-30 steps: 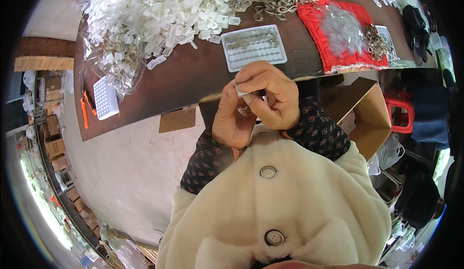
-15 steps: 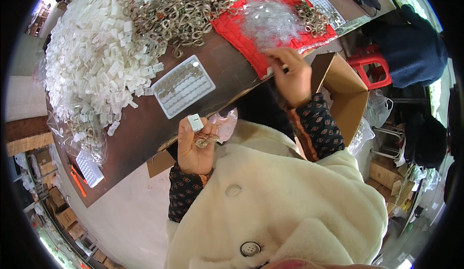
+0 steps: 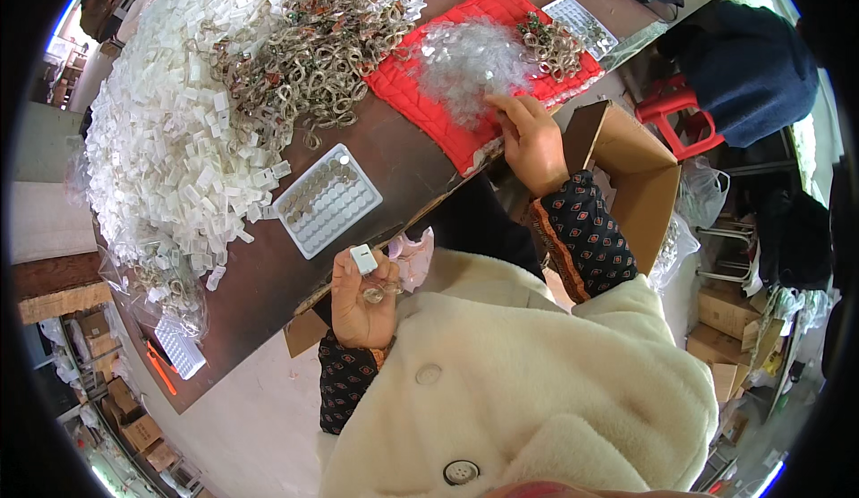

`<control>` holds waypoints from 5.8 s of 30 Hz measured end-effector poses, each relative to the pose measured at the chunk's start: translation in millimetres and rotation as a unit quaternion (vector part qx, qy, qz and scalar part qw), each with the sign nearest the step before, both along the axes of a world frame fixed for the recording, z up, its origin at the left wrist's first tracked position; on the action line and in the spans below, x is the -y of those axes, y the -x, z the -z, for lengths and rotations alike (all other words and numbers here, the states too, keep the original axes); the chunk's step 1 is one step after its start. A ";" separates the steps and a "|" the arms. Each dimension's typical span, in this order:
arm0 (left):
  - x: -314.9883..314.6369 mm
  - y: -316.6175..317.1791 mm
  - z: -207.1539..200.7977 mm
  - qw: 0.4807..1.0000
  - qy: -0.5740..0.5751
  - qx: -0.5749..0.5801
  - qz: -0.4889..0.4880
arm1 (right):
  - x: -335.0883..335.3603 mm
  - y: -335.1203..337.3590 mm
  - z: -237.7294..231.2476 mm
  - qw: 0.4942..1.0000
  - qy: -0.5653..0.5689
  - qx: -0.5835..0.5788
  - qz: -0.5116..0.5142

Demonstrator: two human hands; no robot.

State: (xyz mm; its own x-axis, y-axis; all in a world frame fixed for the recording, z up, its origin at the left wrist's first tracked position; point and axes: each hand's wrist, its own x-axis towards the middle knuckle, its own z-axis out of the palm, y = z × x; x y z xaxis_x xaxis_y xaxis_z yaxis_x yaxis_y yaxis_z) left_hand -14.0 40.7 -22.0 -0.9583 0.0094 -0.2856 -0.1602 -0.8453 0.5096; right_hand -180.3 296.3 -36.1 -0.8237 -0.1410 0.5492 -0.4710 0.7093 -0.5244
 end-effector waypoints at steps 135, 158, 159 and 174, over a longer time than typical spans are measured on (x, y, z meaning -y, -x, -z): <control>-55.0 35.4 -41.1 0.923 0.373 -0.073 0.059 | 20.6 -78.8 -51.1 0.945 0.148 -0.016 -0.291; 83.9 70.0 -52.4 0.587 0.790 0.028 -0.179 | -158.2 -4.9 11.7 0.819 0.552 0.159 -0.015; 97.1 70.5 -53.6 0.529 0.828 0.070 -0.171 | -152.9 -5.7 15.8 0.821 0.548 0.157 -0.007; 156.6 113.6 -14.8 0.345 0.905 -0.195 -0.152 | -107.5 -23.6 -13.8 0.821 0.513 0.228 0.107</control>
State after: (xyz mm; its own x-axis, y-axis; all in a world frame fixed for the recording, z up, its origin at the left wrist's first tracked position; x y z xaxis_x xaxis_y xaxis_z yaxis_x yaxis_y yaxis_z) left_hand -127.7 -115.9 -7.2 -0.8050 0.0365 0.5921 0.1752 0.9682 0.1785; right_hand -156.7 403.8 -22.3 -0.9222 0.3773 -0.0843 0.0188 -0.1741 -0.9845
